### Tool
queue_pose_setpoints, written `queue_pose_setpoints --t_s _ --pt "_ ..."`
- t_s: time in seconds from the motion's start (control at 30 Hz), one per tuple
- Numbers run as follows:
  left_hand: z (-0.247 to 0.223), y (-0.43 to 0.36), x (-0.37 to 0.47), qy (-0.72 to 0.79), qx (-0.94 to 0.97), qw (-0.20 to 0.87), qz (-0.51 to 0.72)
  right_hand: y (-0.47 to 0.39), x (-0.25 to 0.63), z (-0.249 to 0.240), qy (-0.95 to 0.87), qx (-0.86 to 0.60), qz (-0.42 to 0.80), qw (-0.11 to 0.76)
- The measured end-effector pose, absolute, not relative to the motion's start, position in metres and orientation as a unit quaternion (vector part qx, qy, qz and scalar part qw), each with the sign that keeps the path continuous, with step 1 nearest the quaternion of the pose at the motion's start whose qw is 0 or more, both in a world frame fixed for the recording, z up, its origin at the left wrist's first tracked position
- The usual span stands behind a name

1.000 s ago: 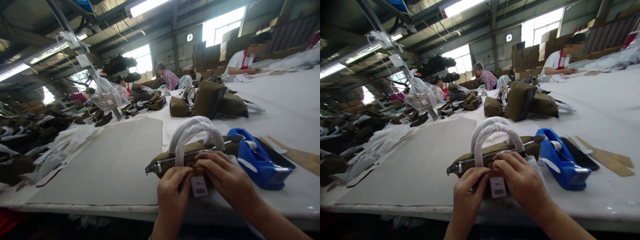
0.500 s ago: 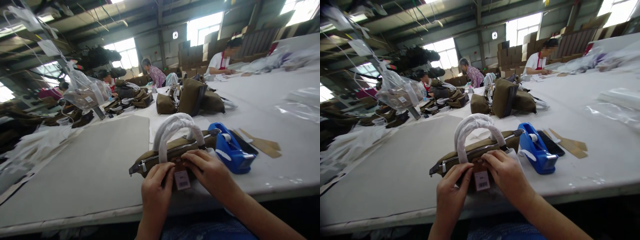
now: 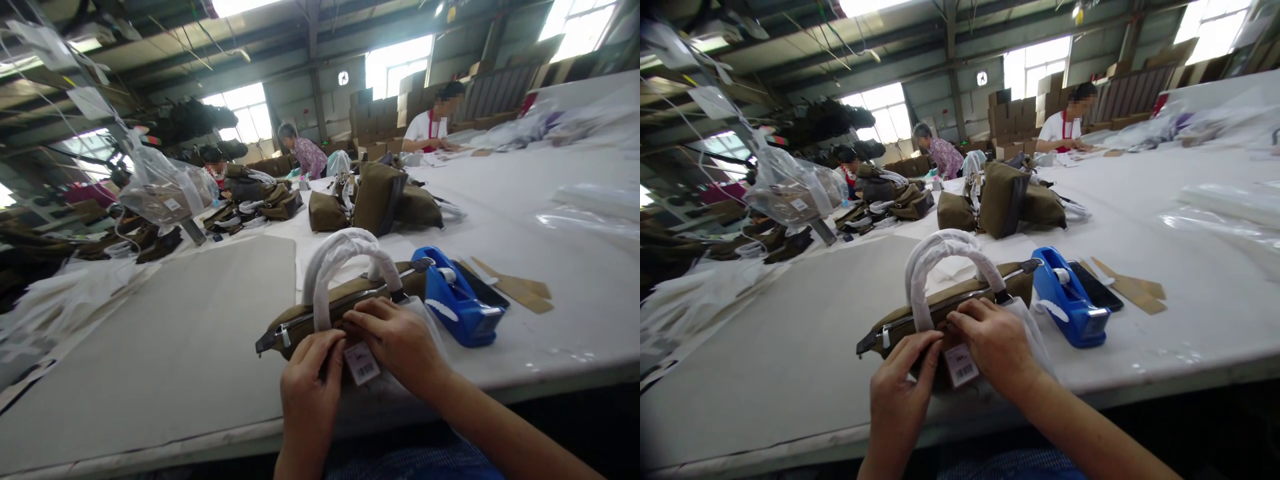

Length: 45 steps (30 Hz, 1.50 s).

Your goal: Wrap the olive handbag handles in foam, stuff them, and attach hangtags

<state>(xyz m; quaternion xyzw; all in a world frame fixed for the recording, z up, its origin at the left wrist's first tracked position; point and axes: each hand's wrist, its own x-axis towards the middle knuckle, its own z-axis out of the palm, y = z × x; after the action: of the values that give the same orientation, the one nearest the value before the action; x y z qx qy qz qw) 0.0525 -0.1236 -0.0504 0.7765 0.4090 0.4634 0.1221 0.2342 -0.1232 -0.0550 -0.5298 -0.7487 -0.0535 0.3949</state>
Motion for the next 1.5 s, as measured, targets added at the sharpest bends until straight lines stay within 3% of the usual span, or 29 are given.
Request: queue_pose_setpoints --t_s 0.23,0.57,0.8,1.07,1.2,1.33,1.5 --pt "-0.052 -0.124 0.052 0.41 0.774 0.113 0.469 -0.121 0.235 -0.053 -0.738 -0.555 0.006 0.384" --pt "-0.053 -0.124 0.054 0.42 0.77 0.112 0.467 -0.117 0.23 -0.045 -0.742 -0.613 -0.023 0.27" --pt "-0.049 -0.127 0.056 0.417 0.748 0.148 0.495 -0.129 0.237 -0.043 -0.733 -0.509 0.012 0.451" --pt "-0.048 -0.126 0.057 0.412 0.743 0.163 0.501 -0.134 0.238 -0.04 -0.642 -0.452 0.358 0.505" --pt "-0.05 -0.125 0.056 0.413 0.74 0.166 0.503 -0.131 0.237 -0.049 -0.581 -0.43 0.465 0.511" --pt "-0.049 -0.125 0.056 0.408 0.737 0.18 0.509 -0.129 0.236 -0.052 -0.542 -0.428 0.491 0.532" --pt "-0.047 -0.126 0.055 0.403 0.728 0.196 0.518 -0.127 0.232 -0.052 -0.556 -0.437 0.412 0.575"
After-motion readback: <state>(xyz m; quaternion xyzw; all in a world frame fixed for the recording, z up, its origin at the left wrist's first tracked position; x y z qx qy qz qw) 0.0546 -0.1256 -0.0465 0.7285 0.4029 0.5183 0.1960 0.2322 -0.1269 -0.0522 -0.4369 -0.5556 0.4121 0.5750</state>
